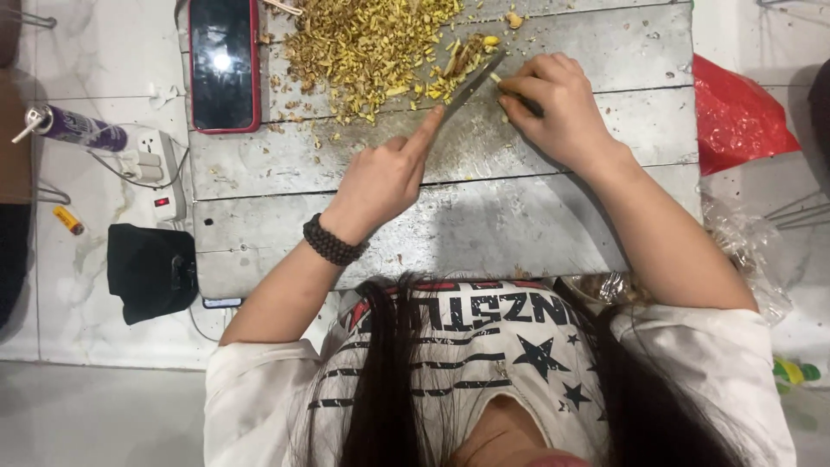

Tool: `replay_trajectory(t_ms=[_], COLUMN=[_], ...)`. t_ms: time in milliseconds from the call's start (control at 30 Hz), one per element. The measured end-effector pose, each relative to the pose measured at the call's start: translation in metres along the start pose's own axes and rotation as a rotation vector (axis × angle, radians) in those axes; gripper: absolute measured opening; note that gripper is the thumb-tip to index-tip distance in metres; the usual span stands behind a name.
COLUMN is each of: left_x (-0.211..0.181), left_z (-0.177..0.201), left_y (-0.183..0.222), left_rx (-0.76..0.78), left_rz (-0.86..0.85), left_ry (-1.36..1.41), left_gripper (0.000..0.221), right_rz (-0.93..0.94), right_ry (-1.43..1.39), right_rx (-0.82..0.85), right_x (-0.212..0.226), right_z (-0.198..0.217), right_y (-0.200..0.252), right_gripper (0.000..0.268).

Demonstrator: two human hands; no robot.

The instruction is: Chopping and scraping dried roots on a wooden pallet using a small knife

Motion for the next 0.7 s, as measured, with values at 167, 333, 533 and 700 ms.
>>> replay_trajectory(t_ms=[167,333,533,700], left_x=[-0.004,-0.026,-0.013,-0.015], left_z=[-0.008,-0.017,0.003,-0.001], left_y=[-0.002,0.005,0.003,0.002], left_rx=[0.103,-0.06,-0.02,0.006], left_rz=[0.002,-0.154,0.005,0.027], left_ry=[-0.044,-0.534,0.044,-0.025], left_gripper=[0.055,0.067,0.052,0.056], right_rz=[0.005,0.02,-0.04,-0.013], right_ry=[-0.027,-0.008,0.017,0.04], right_rx=[0.006,0.025,0.069,0.072], right_x=[0.002,-0.002,-0.003,0.0], right_z=[0.003,0.0,-0.003,0.001], right_y=[0.0,0.0,0.001,0.001], right_gripper=[0.017,0.016,0.02,0.018])
Point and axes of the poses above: each hand's wrist, its own y-axis away from the middle knuckle, its own z-axis out of the back of the hand, x = y × z, the point moved 5 cm from there along -y, towards the middle knuckle, and after that the axes turned 10 degrees about -z, right-handed, at the moved point
